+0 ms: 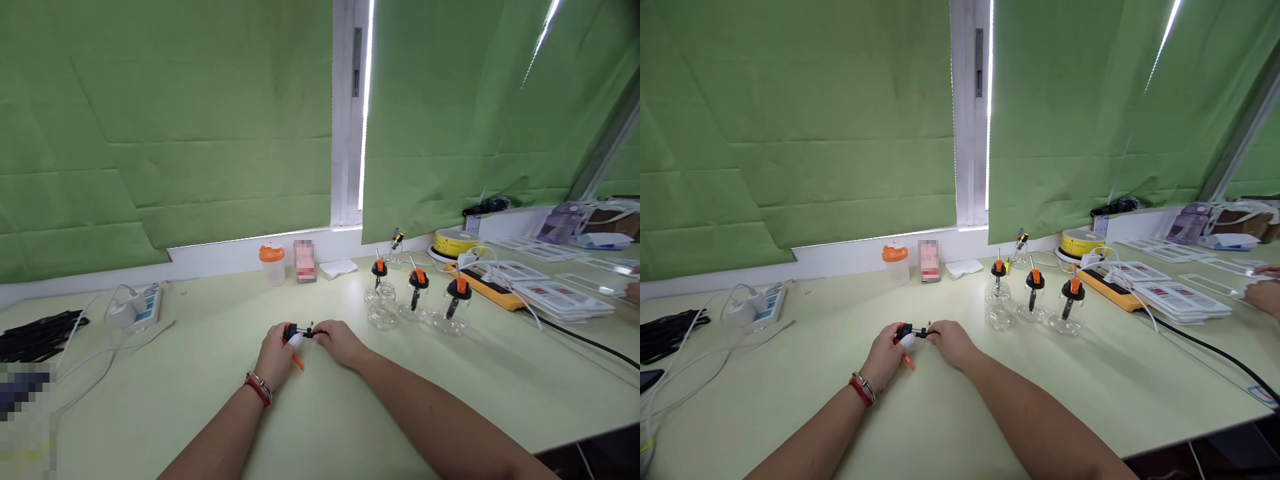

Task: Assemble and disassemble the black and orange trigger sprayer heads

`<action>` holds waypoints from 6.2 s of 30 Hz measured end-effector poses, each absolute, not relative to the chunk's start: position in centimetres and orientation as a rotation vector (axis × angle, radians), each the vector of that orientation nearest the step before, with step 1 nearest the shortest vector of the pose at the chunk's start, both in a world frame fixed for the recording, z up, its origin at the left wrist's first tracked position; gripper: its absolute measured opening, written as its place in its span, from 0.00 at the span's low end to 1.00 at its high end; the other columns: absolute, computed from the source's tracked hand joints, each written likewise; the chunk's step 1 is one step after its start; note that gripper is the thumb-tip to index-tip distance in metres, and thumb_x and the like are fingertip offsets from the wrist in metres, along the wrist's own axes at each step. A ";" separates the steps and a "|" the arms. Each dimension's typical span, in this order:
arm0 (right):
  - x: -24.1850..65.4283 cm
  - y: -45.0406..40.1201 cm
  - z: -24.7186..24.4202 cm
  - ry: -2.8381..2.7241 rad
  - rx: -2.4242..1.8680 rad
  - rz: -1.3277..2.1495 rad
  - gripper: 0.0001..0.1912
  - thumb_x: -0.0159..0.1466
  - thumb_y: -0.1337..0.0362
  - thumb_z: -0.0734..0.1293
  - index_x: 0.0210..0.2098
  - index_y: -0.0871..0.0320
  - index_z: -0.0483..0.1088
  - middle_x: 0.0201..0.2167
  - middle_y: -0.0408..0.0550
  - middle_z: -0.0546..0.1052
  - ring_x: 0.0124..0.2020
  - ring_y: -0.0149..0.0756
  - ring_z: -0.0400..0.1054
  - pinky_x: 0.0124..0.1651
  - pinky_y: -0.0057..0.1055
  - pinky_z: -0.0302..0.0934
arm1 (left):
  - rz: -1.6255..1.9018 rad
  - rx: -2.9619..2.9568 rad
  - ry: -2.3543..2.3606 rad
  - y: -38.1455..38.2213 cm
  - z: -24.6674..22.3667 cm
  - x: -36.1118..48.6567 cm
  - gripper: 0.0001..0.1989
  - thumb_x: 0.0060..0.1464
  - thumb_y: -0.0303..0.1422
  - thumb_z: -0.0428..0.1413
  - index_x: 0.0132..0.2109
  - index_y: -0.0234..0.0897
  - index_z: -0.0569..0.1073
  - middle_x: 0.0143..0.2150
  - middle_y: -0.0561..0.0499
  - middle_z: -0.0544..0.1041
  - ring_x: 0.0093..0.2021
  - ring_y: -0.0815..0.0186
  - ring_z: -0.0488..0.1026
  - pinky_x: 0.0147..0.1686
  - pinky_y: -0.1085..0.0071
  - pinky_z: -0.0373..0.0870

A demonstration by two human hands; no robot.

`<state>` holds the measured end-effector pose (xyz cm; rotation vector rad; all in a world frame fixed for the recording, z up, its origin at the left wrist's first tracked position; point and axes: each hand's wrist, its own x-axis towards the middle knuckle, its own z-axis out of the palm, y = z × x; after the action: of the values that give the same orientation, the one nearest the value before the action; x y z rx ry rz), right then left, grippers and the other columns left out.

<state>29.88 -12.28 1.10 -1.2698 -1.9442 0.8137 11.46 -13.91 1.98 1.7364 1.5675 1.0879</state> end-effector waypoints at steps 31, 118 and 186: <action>27.8 -9.5 0.4 -1.883 -1.313 0.816 0.06 0.56 0.69 0.62 0.34 0.57 0.68 0.24 0.41 0.70 0.27 0.30 0.62 0.30 0.25 0.55 | 1.144 1.630 1.747 -11.9 0.4 11.9 0.15 0.44 0.44 0.56 0.33 0.36 0.72 0.28 0.49 0.74 0.29 0.62 0.70 0.27 0.71 0.63; 27.3 -9.6 0.4 -1.963 -1.466 0.680 0.08 0.58 0.67 0.63 0.39 0.57 0.64 0.31 0.45 0.72 0.32 0.32 0.64 0.33 0.26 0.53 | 1.134 1.629 1.825 -12.2 0.8 12.1 0.14 0.44 0.42 0.57 0.32 0.36 0.71 0.28 0.50 0.74 0.29 0.64 0.70 0.27 0.72 0.61; 33.3 -8.6 1.8 -1.814 -1.591 0.684 0.05 0.55 0.64 0.66 0.30 0.59 0.71 0.30 0.47 0.74 0.30 0.32 0.66 0.32 0.26 0.57 | 1.072 1.558 2.067 -11.1 1.7 7.4 0.16 0.45 0.46 0.55 0.36 0.39 0.72 0.34 0.47 0.77 0.31 0.60 0.73 0.26 0.70 0.64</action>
<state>33.26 -8.56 1.80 -1.5906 -1.8145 0.6835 7.36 -11.06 1.68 1.5579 2.0668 1.0717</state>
